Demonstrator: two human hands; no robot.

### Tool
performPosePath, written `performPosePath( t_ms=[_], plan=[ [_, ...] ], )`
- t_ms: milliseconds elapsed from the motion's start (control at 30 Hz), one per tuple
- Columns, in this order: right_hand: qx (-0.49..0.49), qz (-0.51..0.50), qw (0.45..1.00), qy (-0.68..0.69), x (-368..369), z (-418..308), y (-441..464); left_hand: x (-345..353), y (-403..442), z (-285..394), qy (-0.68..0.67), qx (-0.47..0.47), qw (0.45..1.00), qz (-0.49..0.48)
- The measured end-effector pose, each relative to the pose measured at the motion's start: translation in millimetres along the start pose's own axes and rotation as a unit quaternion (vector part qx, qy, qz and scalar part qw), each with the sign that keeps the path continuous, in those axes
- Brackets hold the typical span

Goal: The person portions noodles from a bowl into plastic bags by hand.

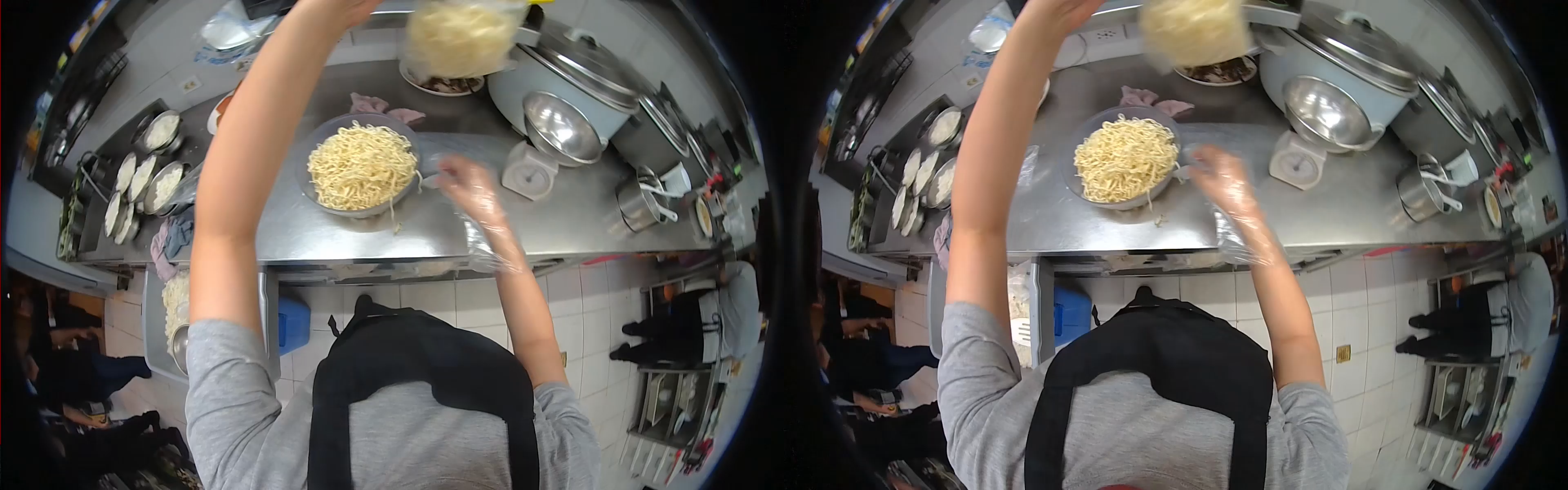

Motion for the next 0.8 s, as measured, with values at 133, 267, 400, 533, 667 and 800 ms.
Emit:
performPosePath(
  t_ms=[133, 267, 400, 533, 667, 800],
  plan=[
    [-0.077, -0.161, 0.966, -0.186, 69, -35, 61, -51, -72, 13, 0.165, -0.061, 0.983, 0.050],
    [-0.071, -0.242, 0.903, -0.349, 114, -9, 96, -114, -132, 5, 0.308, -0.106, 0.941, 0.094],
    [-0.102, -0.253, 0.930, -0.244, 87, -39, 155, -163, -185, 1, 0.247, -0.141, 0.942, 0.177],
    [-0.016, -0.225, 0.947, 0.230, 33, -84, 187, -187, -212, -17, 0.193, -0.164, 0.948, 0.192],
    [-0.045, -0.193, 0.978, 0.062, -1, -163, 213, -194, -220, -28, 0.166, -0.174, 0.954, 0.179],
    [-0.066, -0.191, 0.976, 0.077, -2, -164, 217, -198, -215, -37, 0.153, -0.183, 0.958, 0.156]
  ],
)
Point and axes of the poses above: each hand's wrist, its own y-axis towards the middle knuckle, its own x-axis out of the palm, z = x × y, the point moved 3 cm from there along y, towards the middle knuckle, and after that the axes turned 6 degrees about -z, right-handed, at the moved point
